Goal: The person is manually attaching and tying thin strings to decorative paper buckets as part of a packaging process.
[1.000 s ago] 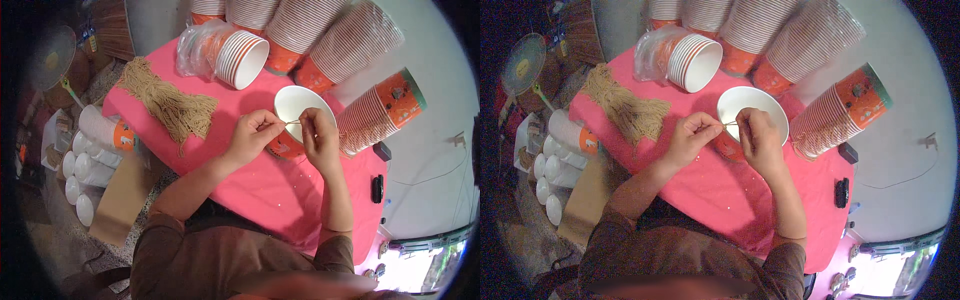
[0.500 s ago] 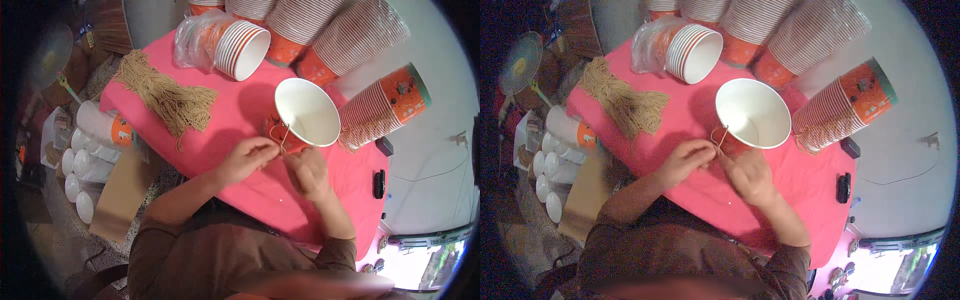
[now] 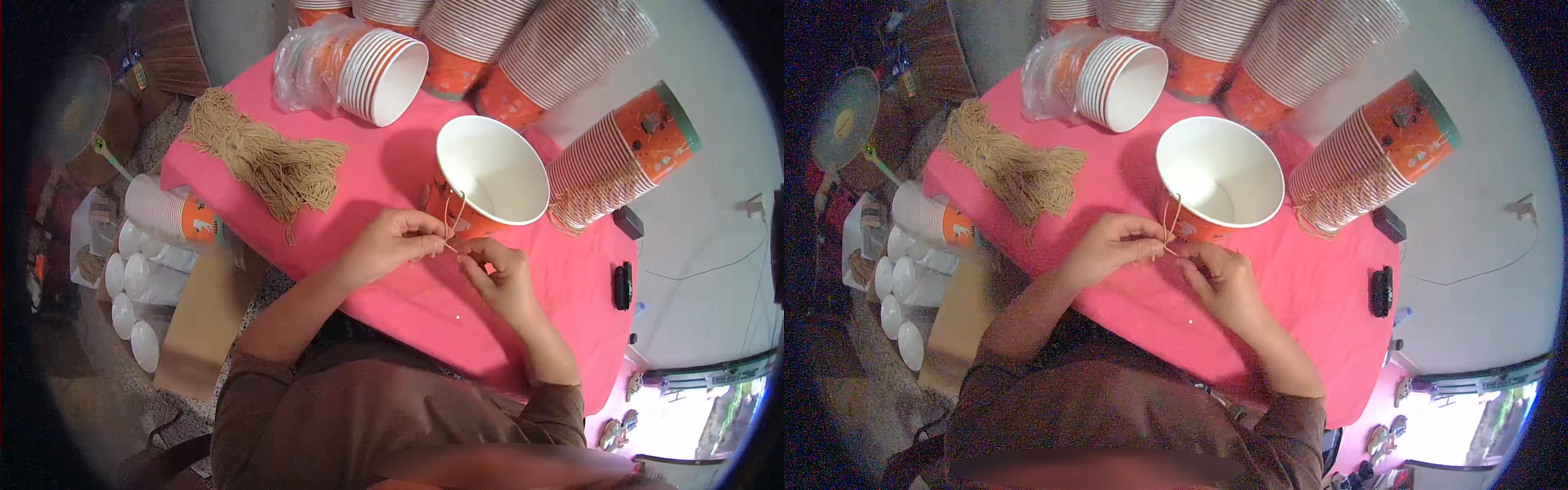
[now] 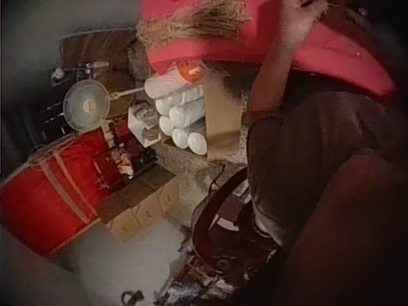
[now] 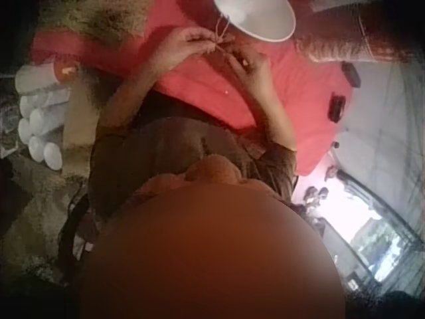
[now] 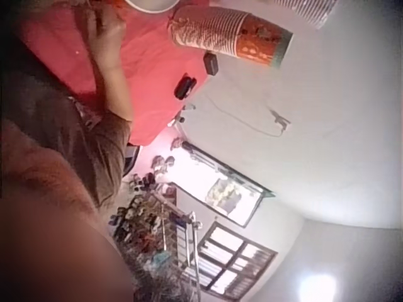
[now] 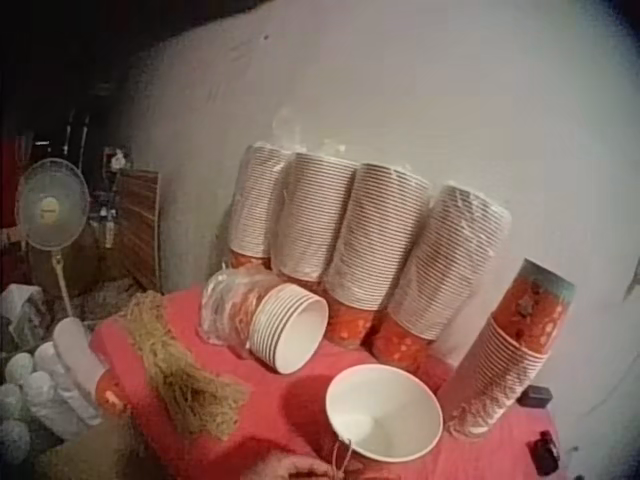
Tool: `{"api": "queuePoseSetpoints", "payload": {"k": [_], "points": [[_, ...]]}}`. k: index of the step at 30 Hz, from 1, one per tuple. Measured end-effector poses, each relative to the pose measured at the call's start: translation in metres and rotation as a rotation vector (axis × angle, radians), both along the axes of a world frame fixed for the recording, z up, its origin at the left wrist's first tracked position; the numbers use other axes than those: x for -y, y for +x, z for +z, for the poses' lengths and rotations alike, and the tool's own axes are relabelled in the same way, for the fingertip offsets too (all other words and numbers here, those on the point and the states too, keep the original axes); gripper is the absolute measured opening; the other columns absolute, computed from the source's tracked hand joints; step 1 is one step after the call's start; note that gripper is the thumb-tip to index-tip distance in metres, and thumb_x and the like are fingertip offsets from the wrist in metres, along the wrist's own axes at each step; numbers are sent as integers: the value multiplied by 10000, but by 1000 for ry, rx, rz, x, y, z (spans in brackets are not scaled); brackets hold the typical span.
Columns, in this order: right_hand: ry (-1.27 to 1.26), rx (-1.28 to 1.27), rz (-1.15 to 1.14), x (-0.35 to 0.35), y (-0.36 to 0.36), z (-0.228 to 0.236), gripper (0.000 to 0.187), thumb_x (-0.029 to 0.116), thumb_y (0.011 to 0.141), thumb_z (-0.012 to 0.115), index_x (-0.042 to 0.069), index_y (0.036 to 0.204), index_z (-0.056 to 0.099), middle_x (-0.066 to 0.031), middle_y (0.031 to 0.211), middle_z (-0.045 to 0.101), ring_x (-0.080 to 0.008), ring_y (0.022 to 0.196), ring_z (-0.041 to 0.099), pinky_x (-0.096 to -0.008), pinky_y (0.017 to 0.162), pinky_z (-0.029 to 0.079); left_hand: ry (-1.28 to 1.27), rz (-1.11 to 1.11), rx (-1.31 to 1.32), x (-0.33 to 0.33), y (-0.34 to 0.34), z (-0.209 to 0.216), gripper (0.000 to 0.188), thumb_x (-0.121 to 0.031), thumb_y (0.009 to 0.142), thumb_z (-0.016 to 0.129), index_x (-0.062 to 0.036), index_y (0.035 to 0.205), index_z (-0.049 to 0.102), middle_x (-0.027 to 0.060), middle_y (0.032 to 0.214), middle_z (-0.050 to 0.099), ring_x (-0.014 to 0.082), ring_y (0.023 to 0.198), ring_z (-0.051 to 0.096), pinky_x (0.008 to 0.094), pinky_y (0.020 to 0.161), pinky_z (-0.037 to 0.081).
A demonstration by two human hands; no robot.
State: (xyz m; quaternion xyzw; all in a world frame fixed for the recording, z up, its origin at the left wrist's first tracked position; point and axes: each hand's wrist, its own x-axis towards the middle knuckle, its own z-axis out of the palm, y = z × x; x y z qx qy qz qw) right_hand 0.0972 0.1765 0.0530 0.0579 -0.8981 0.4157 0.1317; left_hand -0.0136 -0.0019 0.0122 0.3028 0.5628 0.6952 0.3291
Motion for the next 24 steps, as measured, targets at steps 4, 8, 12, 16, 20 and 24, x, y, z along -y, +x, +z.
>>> {"api": "queuePoseSetpoints", "payload": {"k": [4,8,12,16,20,24], "points": [[0,-5,3,0,0,1,108,17,835,667,-12,935,638,-146,805,684,-191,680,686,-293,590,534,54,10,-49,-6,0,-9,147,-94,903,617,22,988,646,4,856,639,63,755,564,218,673,459],[-21,-6,-4,2,1,-3,97,11,843,652,-12,935,631,-140,785,677,-176,670,676,-292,580,525,-15,-30,-63,-6,1,-10,128,-102,914,605,9,967,640,-8,848,626,56,753,548,211,659,445],[-11,57,7,4,3,-2,102,-2,843,637,-16,939,604,-139,776,663,-202,654,664,-309,572,511,-4,-58,48,-4,6,-3,119,-145,943,568,-33,932,606,-46,763,545,34,684,483,195,609,401],[75,-16,45,12,2,-5,114,-7,836,630,-16,942,588,-154,781,647,-264,662,656,-337,584,507,81,-104,146,-7,7,-10,147,-191,968,530,-54,969,583,-60,757,497,33,660,431,190,581,357],[172,-188,105,13,-4,-3,93,-26,827,634,-3,899,579,-111,716,602,-170,546,567,-287,503,442,72,-112,165,-8,6,12,144,-206,973,525,-69,975,571,-62,793,500,31,683,430,187,591,352],[372,-313,290,13,-2,-11,126,-20,774,652,11,871,576,-131,704,582,-296,565,570,-378,559,467,67,-120,191,-10,-10,20,151,-226,962,548,-79,963,582,-61,789,503,22,668,421,184,575,348]]}}
